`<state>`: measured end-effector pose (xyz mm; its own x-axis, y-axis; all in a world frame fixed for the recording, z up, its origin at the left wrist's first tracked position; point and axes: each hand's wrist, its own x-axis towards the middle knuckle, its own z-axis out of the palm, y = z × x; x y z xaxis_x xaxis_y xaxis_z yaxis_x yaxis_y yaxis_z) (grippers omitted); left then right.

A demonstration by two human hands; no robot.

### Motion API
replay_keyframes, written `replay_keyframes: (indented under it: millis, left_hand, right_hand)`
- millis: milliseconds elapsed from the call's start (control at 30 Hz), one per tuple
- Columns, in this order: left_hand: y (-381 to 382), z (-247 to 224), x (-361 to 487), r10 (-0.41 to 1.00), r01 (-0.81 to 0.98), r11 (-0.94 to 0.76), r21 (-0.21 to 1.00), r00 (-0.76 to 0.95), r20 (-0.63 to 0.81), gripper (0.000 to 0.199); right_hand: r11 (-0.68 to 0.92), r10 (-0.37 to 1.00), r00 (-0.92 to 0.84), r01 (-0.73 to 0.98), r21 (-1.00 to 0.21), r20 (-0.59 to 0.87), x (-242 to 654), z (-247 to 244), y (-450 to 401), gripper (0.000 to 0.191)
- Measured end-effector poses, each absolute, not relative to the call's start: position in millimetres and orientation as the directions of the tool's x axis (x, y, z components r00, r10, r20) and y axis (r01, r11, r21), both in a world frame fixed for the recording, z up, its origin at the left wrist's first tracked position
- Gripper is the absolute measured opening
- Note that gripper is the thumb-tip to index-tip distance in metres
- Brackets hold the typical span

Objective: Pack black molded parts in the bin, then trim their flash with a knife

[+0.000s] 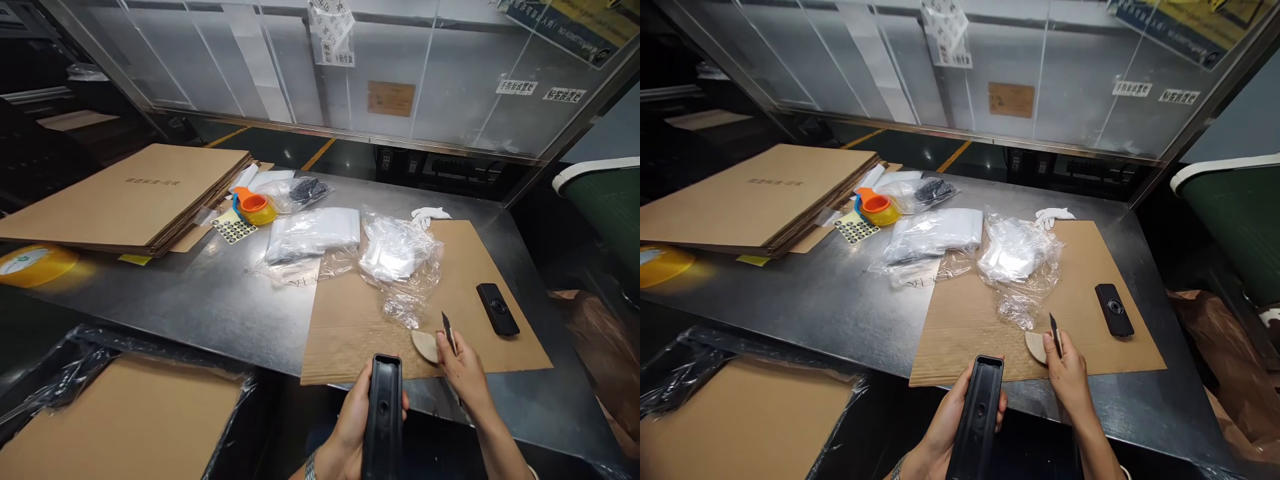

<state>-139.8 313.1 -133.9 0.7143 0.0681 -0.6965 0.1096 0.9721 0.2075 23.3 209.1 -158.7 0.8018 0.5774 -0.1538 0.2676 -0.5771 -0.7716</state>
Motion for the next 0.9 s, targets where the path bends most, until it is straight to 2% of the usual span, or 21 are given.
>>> replay_keyframes:
  millis: [100, 167, 467, 633, 700, 767, 833, 900]
  left_hand:
    - [315, -135, -140, 0.068, 0.1, 0.975, 0.197, 0.712, -0.699, 0.052]
    - [315, -135, -139, 0.062, 0.101, 0.977, 0.189, 0.713, -0.699, 0.053]
    - [317, -140, -137, 0.089, 0.086, 0.973, 0.216, 0.718, -0.69, 0.055]
    - [318, -141, -135, 0.146, 0.061, 0.967, 0.249, 0.666, -0.731, 0.057]
    - [321, -144, -132, 0.276, 0.029, 0.929, 0.37, 0.613, -0.74, 0.058]
    - [329, -153, -125, 0.468, 0.004, 0.82, 0.572, 0.57, -0.675, 0.06]
    - [341, -166, -115, 0.667, 0.016, 0.603, 0.797, 0.539, -0.515, 0.061]
    - [354, -184, -103, 0.812, 0.077, 0.32, 0.944, 0.491, -0.315, 0.057]
  right_hand:
    - [-0.76, 0.504, 0.857, 0.381, -0.526, -0.109, 45, -169, 195, 0.043]
    - [-0.81, 0.483, 0.87, 0.399, -0.43, -0.102, 56, -175, 187, 0.043]
    - [-0.888, 0.448, 0.894, 0.444, -0.12, -0.012, 72, -193, 182, 0.041]
    - [-0.848, 0.528, 0.845, 0.53, -0.008, 0.09, 80, -198, 187, 0.037]
    - [-0.828, 0.556, 0.821, 0.56, 0.002, 0.129, 84, -198, 191, 0.036]
    - [-0.807, 0.581, 0.797, 0.591, -0.014, 0.166, 87, -196, 197, 0.035]
    - [-0.773, 0.613, 0.765, 0.632, -0.05, 0.198, 87, -195, 206, 0.032]
    - [-0.728, 0.65, 0.729, 0.678, -0.1, 0.215, 84, -195, 217, 0.03]
